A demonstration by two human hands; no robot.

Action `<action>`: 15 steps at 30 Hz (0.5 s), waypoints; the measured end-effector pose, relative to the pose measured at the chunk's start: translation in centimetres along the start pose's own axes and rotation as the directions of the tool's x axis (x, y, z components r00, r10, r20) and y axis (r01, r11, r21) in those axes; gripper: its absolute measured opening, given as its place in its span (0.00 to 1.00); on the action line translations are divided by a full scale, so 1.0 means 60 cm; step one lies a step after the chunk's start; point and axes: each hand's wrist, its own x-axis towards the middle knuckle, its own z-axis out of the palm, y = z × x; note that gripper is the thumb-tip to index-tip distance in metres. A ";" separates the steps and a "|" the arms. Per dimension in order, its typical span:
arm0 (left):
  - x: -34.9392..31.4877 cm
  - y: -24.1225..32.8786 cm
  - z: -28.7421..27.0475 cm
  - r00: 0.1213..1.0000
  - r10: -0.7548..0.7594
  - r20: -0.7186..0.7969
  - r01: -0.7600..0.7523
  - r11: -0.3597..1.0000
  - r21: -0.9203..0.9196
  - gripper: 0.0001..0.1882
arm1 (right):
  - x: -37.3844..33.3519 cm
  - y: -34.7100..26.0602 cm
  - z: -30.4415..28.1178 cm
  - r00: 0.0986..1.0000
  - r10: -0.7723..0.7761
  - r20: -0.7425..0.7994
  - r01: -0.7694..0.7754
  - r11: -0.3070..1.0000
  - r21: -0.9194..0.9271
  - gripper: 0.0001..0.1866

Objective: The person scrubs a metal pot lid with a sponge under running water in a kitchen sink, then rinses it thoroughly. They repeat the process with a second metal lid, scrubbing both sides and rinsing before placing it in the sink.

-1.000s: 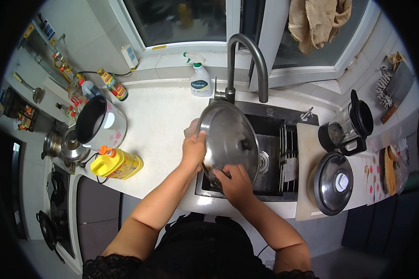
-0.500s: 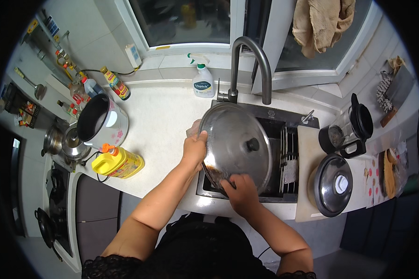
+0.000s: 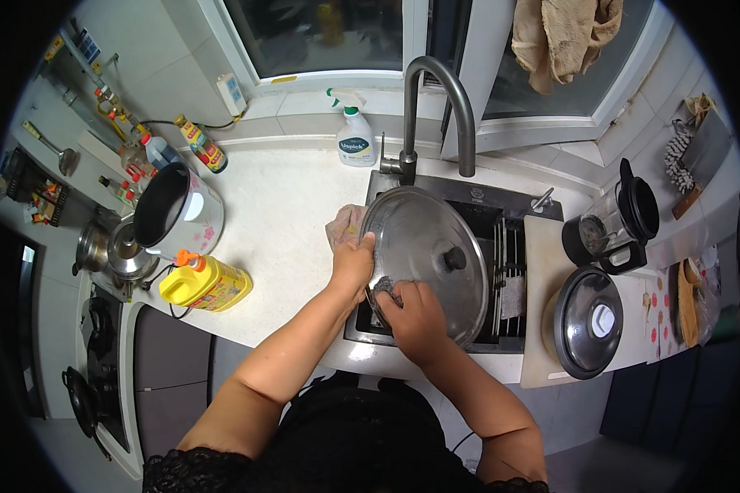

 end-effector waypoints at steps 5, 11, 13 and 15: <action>-0.033 0.054 0.008 0.996 -0.076 -0.044 0.068 0.983 -0.169 0.15 | -0.055 0.011 -0.008 0.999 -0.031 0.025 0.032 0.999 -0.040 0.10; -0.024 0.020 0.019 0.997 0.008 -0.076 -0.012 0.999 -0.052 0.17 | -0.014 0.004 -0.003 0.999 -0.013 0.042 0.014 1.000 -0.020 0.10; -0.045 0.065 0.023 0.993 -0.076 -0.095 0.076 0.997 -0.006 0.15 | -0.056 0.011 -0.014 0.991 0.013 0.134 -0.010 1.000 -0.024 0.13; -0.044 0.067 0.020 0.990 -0.105 -0.090 0.107 0.994 0.016 0.15 | -0.054 0.014 -0.012 0.992 0.022 0.124 -0.019 1.000 -0.018 0.13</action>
